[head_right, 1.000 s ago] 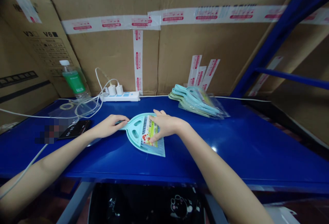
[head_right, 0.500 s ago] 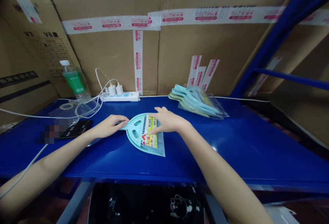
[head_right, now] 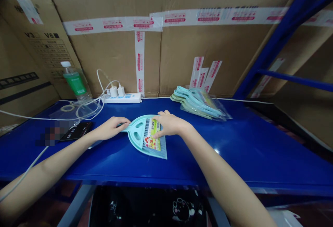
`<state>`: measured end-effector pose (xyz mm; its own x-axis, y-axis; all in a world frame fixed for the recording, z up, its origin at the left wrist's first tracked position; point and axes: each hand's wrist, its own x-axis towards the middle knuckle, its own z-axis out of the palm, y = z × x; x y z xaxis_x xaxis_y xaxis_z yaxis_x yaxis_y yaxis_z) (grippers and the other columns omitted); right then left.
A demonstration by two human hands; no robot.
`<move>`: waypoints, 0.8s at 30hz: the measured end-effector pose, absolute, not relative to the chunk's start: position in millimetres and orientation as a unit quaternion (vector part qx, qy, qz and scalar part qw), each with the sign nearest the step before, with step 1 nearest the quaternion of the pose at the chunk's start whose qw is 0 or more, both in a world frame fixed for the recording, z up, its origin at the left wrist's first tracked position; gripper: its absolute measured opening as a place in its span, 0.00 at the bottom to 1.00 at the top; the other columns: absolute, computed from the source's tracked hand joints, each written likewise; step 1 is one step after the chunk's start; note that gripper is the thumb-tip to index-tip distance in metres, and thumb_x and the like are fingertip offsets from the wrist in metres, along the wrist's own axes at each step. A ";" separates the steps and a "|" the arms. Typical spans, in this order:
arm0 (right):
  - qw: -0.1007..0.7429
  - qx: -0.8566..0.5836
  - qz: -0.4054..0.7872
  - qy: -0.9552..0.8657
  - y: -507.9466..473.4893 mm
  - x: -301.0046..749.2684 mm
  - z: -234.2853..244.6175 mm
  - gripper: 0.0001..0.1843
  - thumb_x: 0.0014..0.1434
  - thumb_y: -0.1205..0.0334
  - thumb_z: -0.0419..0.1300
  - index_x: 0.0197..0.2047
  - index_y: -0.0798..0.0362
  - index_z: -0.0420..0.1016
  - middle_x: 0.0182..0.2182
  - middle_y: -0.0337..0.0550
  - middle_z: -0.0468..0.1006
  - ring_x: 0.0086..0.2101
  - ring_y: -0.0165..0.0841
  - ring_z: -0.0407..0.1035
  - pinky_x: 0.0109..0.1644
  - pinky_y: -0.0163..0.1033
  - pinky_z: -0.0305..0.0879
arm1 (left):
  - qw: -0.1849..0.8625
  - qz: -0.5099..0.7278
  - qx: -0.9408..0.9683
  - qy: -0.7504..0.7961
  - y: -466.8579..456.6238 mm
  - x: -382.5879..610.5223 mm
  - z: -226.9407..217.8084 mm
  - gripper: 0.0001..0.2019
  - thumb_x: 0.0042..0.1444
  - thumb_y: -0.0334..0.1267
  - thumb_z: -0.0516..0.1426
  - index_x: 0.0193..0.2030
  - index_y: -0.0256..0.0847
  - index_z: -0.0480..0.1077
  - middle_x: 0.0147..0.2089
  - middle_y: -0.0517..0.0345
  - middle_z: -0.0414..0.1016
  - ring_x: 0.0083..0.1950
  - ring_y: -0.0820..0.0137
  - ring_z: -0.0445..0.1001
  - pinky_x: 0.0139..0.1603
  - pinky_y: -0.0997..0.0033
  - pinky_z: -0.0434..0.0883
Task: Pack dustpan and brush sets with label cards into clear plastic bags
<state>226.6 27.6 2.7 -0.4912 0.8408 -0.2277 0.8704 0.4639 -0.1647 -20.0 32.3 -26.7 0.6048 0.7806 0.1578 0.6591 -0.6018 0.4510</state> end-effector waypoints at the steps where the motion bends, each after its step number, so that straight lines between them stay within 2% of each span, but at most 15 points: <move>1: 0.056 0.499 -0.130 0.855 27.0 226.4 3.7 0.43 0.45 0.45 0.64 0.61 0.54 0.62 0.61 0.59 0.59 0.60 0.55 0.50 0.60 0.56 0.52 | 0.176 0.171 0.878 0.410 32.2 -19.9 -26.5 0.16 0.60 0.41 0.45 0.36 0.39 0.72 0.37 0.57 0.77 0.37 0.69 0.73 0.39 0.73 0.66; 7: 0.049 0.484 -0.122 0.865 26.3 227.2 6.4 0.43 0.48 0.44 0.62 0.62 0.57 0.59 0.58 0.58 0.62 0.57 0.52 0.54 0.58 0.53 0.55 | 0.174 0.171 0.881 0.406 32.0 -20.1 -26.2 0.16 0.60 0.40 0.45 0.37 0.38 0.72 0.37 0.56 0.77 0.37 0.69 0.73 0.39 0.73 0.66; 16: 0.043 0.484 -0.132 0.864 27.9 227.7 4.0 0.41 0.48 0.42 0.60 0.60 0.58 0.62 0.55 0.59 0.64 0.55 0.52 0.56 0.56 0.52 0.57 | 0.172 0.170 0.882 0.405 32.3 -20.3 -25.8 0.16 0.60 0.40 0.45 0.36 0.38 0.72 0.37 0.56 0.77 0.37 0.69 0.73 0.39 0.73 0.66; 21: 0.018 0.465 -0.124 0.876 30.2 231.0 1.0 0.40 0.47 0.41 0.60 0.59 0.54 0.63 0.53 0.56 0.67 0.52 0.52 0.59 0.54 0.53 0.59 | 0.171 0.169 0.882 0.406 32.4 -20.2 -25.7 0.16 0.60 0.40 0.45 0.37 0.39 0.72 0.37 0.57 0.77 0.37 0.69 0.73 0.39 0.73 0.66; 24: 0.008 0.467 -0.119 0.876 30.3 231.6 1.4 0.37 0.50 0.40 0.57 0.58 0.53 0.64 0.53 0.55 0.67 0.53 0.50 0.59 0.54 0.51 0.59 | 0.171 0.171 0.882 0.404 32.3 -20.0 -26.3 0.16 0.60 0.40 0.45 0.37 0.39 0.72 0.36 0.58 0.77 0.37 0.69 0.73 0.39 0.73 0.66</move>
